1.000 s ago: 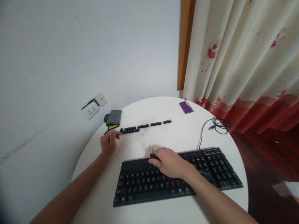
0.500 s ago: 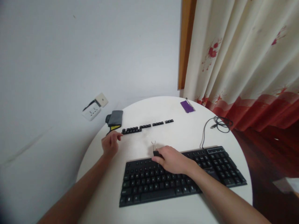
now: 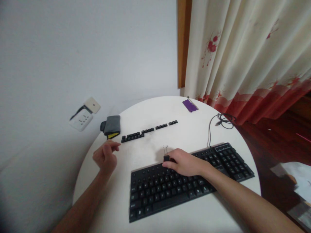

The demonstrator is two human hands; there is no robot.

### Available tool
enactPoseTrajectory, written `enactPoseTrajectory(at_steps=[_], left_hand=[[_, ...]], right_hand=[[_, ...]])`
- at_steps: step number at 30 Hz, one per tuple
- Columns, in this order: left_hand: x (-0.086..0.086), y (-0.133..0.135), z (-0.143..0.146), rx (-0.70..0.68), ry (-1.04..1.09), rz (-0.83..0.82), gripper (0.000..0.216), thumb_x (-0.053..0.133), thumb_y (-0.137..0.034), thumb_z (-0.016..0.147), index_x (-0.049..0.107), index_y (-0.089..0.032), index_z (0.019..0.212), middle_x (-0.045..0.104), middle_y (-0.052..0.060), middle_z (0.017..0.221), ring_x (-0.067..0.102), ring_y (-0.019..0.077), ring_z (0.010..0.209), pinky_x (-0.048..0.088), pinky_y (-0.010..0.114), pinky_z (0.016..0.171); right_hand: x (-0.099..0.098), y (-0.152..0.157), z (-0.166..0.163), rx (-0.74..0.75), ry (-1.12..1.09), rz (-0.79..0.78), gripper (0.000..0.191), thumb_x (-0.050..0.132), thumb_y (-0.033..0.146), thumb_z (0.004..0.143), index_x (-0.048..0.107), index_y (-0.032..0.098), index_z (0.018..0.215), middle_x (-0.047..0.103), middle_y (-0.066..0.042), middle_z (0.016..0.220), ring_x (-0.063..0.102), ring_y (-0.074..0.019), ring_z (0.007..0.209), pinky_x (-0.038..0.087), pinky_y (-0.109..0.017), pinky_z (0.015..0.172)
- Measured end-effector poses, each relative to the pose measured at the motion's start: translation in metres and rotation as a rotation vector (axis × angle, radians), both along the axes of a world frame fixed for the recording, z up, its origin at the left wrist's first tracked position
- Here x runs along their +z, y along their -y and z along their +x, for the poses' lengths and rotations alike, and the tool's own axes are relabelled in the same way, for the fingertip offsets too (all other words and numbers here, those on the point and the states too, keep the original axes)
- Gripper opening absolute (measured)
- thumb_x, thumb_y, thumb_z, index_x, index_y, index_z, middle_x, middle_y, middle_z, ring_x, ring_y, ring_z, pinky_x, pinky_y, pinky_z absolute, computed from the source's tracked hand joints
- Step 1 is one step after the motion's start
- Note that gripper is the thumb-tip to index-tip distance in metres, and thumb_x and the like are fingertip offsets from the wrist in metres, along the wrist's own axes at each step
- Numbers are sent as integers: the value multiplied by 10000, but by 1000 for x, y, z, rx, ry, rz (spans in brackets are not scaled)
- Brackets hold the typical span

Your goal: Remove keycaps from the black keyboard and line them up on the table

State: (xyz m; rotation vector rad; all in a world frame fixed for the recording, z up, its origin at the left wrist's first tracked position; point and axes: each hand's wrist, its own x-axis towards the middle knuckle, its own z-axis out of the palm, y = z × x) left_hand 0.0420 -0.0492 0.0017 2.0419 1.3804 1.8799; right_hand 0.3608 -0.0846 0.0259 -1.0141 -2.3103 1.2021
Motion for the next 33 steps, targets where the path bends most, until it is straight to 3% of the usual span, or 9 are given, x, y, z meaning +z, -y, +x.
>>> enactPoseTrajectory(at_steps=[8,14,26,30,33], left_hand=[[2,-2,-1,-13,42,23,474,428,-401,972,684,-158,655,525,29,501,502,133,478,392,276,490],[-1,1,4,-36,58,-11,469,420,-396,977,681,-157,669,531,35,513,509,136,487,383,276,475],[4,6,9,-22,56,8,490,400,-410,986,672,-157,666,532,34,522,507,131,492,402,276,497],[4,4,12,-91,30,35,451,403,-354,994,676,-147,700,531,20,538,505,121,506,403,265,523],[9,6,19,-180,-30,-38,429,391,-314,1002,671,-147,723,547,16,564,523,121,545,418,259,558]], right_hand=[[8,11,-1,16,104,58,288,476,372,984,672,165,951,678,-80,887,620,-203,839,463,-324,806],[12,15,-2,61,114,102,309,433,350,1002,662,169,899,663,-73,881,610,-187,821,457,-318,805],[-6,12,-7,-164,49,5,328,478,358,969,619,159,749,657,-58,729,591,-179,690,423,-294,661],[-10,7,-6,-195,-16,-54,327,499,348,953,644,149,739,662,-49,703,595,-174,677,424,-284,645],[-8,5,-5,-247,-133,-74,319,496,355,954,668,148,784,666,-39,706,604,-173,685,434,-275,643]])
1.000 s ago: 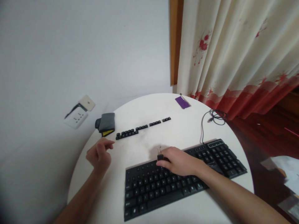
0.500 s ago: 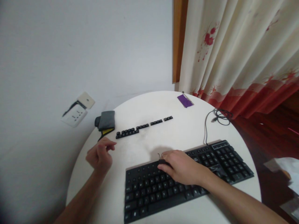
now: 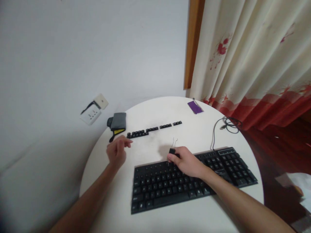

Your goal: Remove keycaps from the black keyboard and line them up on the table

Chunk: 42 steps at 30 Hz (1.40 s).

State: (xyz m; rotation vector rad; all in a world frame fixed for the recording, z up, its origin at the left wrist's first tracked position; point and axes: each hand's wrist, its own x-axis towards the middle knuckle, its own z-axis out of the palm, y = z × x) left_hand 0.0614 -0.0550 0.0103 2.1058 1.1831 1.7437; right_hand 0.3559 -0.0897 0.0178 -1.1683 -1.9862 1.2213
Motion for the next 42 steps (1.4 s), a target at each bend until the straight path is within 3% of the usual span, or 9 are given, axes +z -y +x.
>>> enactPoseTrajectory(at_steps=[3,5,7,10,18,27,33,42], left_hand=[[11,9,16,-159,-168,-167,310,444,-280,989,688,-157,843,635,35,692,577,133,660,465,266,640],[18,20,31,-286,-294,-287,190,579,-292,929,680,-177,1043,691,62,869,606,152,775,496,273,683],[23,31,46,-376,-341,-358,335,710,-332,836,651,-200,1138,684,82,1028,611,173,873,523,290,736],[24,43,64,-444,-325,-395,441,780,-348,764,638,-202,1155,670,84,1064,616,179,907,540,308,787],[18,46,73,-380,-244,-282,188,747,-245,805,688,-171,967,701,54,885,654,158,815,545,286,756],[12,44,72,-419,-242,-211,152,731,-199,815,685,-171,957,722,70,902,675,175,846,568,313,780],[6,41,69,-463,-227,-170,126,720,-160,819,676,-166,936,707,77,908,670,173,863,573,315,790],[1,39,67,-484,-245,-159,149,695,-142,838,676,-167,984,703,82,939,654,179,893,561,326,813]], right_hand=[[4,3,-1,-91,-140,55,296,514,371,951,680,157,831,677,-34,758,611,-168,731,447,-265,683],[6,7,-4,-144,-198,103,288,524,372,949,684,160,837,665,-28,753,600,-159,725,442,-255,682],[6,11,-7,-166,-239,135,286,525,368,953,687,163,836,645,-19,725,585,-149,703,433,-245,663],[5,15,-10,-174,-282,156,287,519,362,960,685,166,832,628,-11,711,568,-138,679,423,-235,638],[9,19,-14,-172,-274,236,251,531,315,962,691,176,827,662,-16,752,600,-140,706,437,-242,679],[11,21,-17,-173,-258,256,231,542,295,955,686,179,816,668,-11,757,615,-139,727,451,-241,711],[10,22,-20,-160,-232,151,272,485,330,976,707,195,896,714,-23,851,653,-174,848,473,-269,797],[2,21,-19,-171,-174,140,328,484,366,974,705,171,830,712,-23,782,638,-164,746,470,-255,721]])
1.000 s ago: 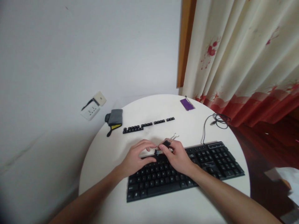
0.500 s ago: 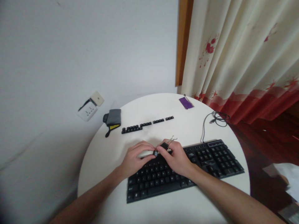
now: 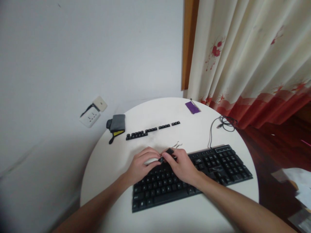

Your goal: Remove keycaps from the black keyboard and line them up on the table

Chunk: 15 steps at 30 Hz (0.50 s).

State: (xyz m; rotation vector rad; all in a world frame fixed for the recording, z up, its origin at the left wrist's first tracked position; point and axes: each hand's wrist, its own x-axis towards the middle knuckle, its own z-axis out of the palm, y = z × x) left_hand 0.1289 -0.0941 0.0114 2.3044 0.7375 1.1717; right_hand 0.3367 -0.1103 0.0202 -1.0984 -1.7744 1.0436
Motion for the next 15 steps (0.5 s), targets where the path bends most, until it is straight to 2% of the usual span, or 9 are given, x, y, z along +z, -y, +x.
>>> enactPoseTrajectory(at_steps=[15], left_hand=[[-3,1,0,-8,-63,14,247,660,-148,867,680,-194,1109,652,91,1046,638,177,968,567,320,843]], right_hand=[[-1,-3,1,-27,50,-17,384,477,408,971,673,157,756,675,-30,698,616,-174,687,455,-267,667]])
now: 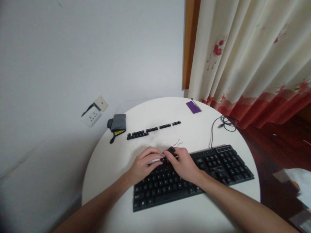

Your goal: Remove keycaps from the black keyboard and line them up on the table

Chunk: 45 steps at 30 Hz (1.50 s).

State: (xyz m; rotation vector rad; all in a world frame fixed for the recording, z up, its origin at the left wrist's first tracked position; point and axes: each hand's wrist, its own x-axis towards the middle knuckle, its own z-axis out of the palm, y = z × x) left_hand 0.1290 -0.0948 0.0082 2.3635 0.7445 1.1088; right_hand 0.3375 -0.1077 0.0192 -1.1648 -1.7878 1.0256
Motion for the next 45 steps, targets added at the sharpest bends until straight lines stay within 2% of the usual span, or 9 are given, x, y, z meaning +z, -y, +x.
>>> enactPoseTrajectory(at_steps=[14,19,25,29,32,36,38,41,45], left_hand=[[-5,1,0,-12,-39,-18,249,623,-159,892,699,-228,1120,567,104,1182,575,209,1090,577,374,873],[-2,1,1,-12,-28,-31,204,608,-182,905,709,-214,1080,588,108,1142,588,210,1063,579,374,860],[2,1,1,-7,-20,-36,157,641,-183,883,717,-212,1018,636,91,1045,606,196,994,548,355,872],[3,-1,0,21,28,-48,147,647,-165,878,702,-201,1009,665,83,1017,612,193,981,525,355,878],[3,-3,-1,41,81,-40,153,650,-147,874,692,-191,1015,691,78,980,621,191,957,515,360,868],[4,-5,-2,95,112,-34,136,678,-195,862,704,-187,995,704,85,941,630,197,914,521,364,828],[5,-5,-3,118,118,-33,144,695,-217,851,707,-187,992,706,83,921,630,194,889,522,360,811],[8,-4,-2,141,139,-29,150,717,-231,834,703,-187,976,706,72,884,626,182,845,521,346,778],[10,-5,-2,127,179,-14,150,755,-242,797,698,-175,918,707,61,834,629,178,811,518,337,749]], right_hand=[[-6,-1,-1,-12,-10,-13,423,481,434,964,634,162,678,648,-21,640,595,-163,633,446,-256,616],[-9,-1,-1,-20,-26,-27,437,490,454,955,648,161,673,655,-25,634,601,-163,619,459,-258,604],[-6,-4,-3,-1,-143,-142,463,533,513,918,641,163,635,663,-32,608,618,-160,588,485,-257,596],[-7,-7,-1,-3,-175,-187,402,525,481,931,684,151,765,697,-44,677,637,-166,628,503,-273,642],[-8,-9,2,-33,-130,-98,315,504,419,953,684,163,911,698,-39,765,654,-181,742,507,-309,756],[-3,-10,5,-25,-105,127,249,473,326,970,670,196,890,665,-76,1048,602,-213,1049,425,-367,978],[-1,-8,6,40,-120,144,256,415,292,992,652,207,949,647,-74,1061,591,-204,1043,429,-362,967],[-1,-4,5,100,-105,98,252,364,260,1008,603,213,1072,632,-47,930,596,-177,894,465,-327,865],[-3,1,2,138,-20,111,218,412,235,988,584,211,1120,623,-42,927,578,-174,856,465,-315,819]])
